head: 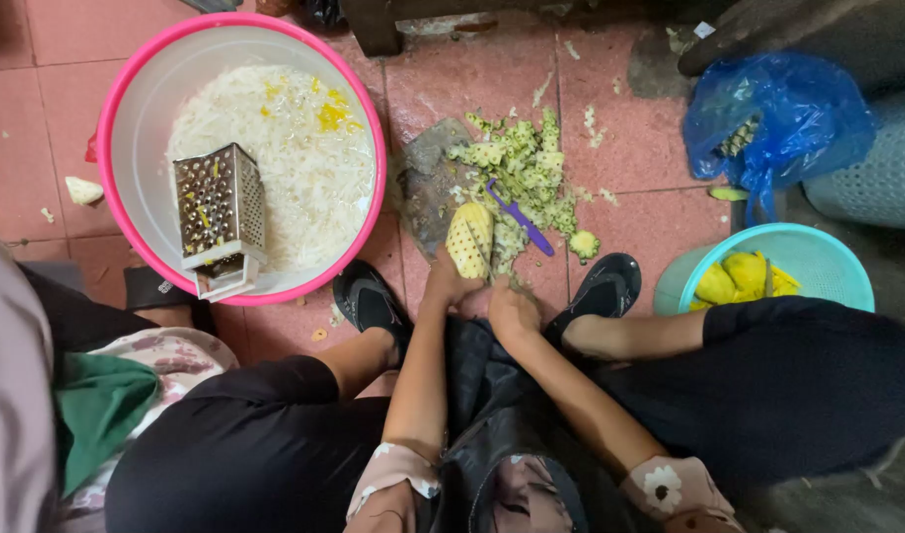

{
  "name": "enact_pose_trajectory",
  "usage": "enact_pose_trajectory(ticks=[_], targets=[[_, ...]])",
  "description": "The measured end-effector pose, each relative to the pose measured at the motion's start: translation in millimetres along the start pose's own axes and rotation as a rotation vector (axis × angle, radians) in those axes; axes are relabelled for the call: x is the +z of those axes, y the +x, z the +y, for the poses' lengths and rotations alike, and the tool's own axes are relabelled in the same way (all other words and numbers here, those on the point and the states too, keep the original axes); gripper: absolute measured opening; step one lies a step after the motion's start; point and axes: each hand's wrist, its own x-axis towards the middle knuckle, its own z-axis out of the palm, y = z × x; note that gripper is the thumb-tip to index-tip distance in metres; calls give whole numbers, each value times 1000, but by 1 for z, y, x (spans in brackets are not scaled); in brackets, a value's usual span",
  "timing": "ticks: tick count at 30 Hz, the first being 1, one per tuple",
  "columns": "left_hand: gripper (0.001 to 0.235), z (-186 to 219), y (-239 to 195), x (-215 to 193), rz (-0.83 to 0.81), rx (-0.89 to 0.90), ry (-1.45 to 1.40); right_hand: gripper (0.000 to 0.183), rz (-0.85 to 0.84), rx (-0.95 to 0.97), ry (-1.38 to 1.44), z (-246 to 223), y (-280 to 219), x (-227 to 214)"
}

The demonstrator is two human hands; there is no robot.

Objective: Using a knife to peel the outer skin of a pineapple while sitting down.

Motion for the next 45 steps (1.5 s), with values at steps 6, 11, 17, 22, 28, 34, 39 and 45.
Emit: enact_pose_trajectory(ticks=[6, 11, 17, 22, 28, 34, 39, 45], targets=[[114, 14, -13, -13, -25, 11, -40, 17, 803, 10, -309, -8, 29, 55], [118, 3, -4, -12, -42, 4, -61, 25, 134, 13, 37, -18, 8, 5], [117, 0, -1, -12, -44, 4, -77, 26, 13, 29, 128, -21, 22, 1], [118, 0, -1, -13, -60, -3, -70, 26, 16, 53, 168, -22, 26, 2], [119, 9, -7, -20, -61, -22, -77, 31, -88, 16, 233, -25, 19, -19], [120, 12, -7, -21, -75, -32, -81, 31, -99, 4, 245, -23, 20, -17], [115, 16, -12, -24, -57, -17, -157, 28, -135, 16, 271, -22, 33, -11], [119, 5, 2, -27, -59, 1, -268, 32, -176, 39, 312, -31, 40, -11]])
